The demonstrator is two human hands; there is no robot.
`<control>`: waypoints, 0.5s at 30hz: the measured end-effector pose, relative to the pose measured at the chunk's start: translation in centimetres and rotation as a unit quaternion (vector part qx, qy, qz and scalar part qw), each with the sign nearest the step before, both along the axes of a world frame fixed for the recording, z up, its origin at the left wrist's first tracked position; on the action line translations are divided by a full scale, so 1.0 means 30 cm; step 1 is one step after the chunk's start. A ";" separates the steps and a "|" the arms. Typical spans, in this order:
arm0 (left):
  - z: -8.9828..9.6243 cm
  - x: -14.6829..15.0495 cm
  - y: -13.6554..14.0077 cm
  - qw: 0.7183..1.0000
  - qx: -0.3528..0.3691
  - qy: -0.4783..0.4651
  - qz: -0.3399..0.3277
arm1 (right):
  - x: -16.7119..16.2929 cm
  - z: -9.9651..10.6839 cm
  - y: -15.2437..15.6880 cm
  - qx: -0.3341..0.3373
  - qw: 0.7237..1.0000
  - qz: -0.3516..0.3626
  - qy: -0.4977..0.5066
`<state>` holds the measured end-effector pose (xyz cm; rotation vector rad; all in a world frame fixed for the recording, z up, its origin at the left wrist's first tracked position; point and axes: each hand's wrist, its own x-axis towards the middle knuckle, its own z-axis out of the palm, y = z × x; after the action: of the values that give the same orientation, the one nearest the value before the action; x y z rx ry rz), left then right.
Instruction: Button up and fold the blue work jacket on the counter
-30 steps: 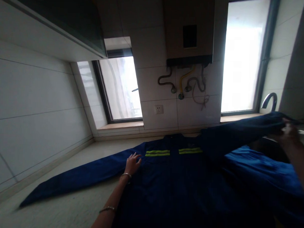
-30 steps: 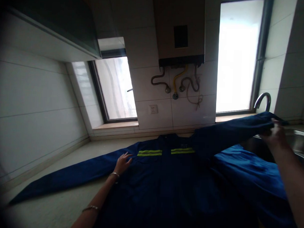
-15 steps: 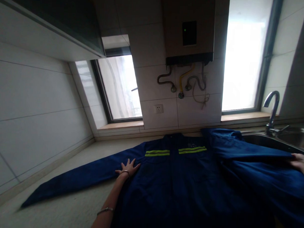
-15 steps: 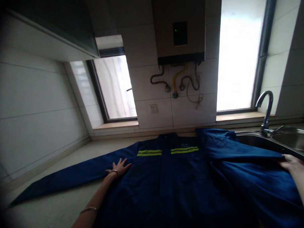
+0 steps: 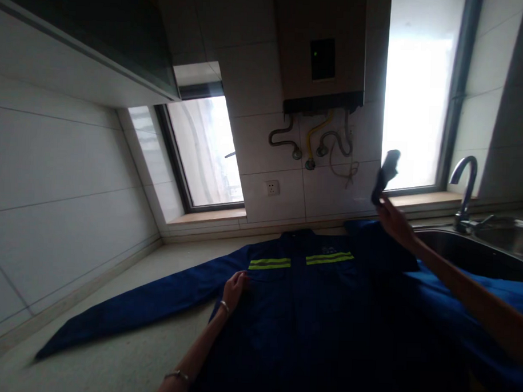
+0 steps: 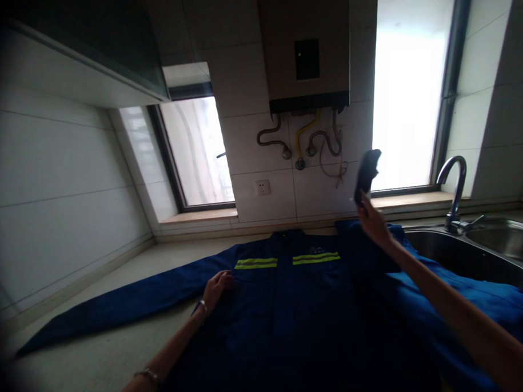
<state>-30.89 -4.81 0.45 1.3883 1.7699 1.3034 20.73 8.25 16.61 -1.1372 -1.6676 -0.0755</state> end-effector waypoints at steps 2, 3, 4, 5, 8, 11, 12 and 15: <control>0.017 0.041 -0.001 0.986 -0.038 -0.162 -0.014 | -0.175 -0.091 -0.090 0.021 0.984 0.113 -0.134; 0.025 0.054 -0.003 0.973 -0.059 -0.223 -0.030 | -0.247 -0.148 -0.150 0.004 0.968 0.147 -0.203; 0.033 0.061 -0.007 0.956 -0.083 -0.279 -0.046 | -0.306 -0.209 -0.214 -0.027 0.949 0.176 -0.260; 0.041 0.062 -0.012 0.933 -0.111 -0.337 -0.057 | -0.349 -0.269 -0.279 -0.068 0.928 0.205 -0.305; 0.058 0.048 -0.022 0.885 -0.173 -0.427 -0.072 | -0.405 -0.413 -0.447 -0.185 0.868 0.287 -0.361; 0.069 0.041 -0.016 0.875 -0.204 -0.430 -0.086 | -0.404 -0.469 -0.559 -0.241 0.833 0.344 -0.360; 0.071 0.046 -0.011 0.878 -0.214 -0.416 -0.095 | -0.402 -0.470 -0.586 -0.251 0.827 0.356 -0.355; 0.071 0.090 0.011 0.912 -0.239 -0.312 -0.114 | -0.401 -0.450 -0.644 -0.270 0.814 0.383 -0.344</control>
<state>-28.20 -4.48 2.58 0.7560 1.3118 0.9482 8.69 -11.07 3.10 -0.7571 -2.8271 0.6080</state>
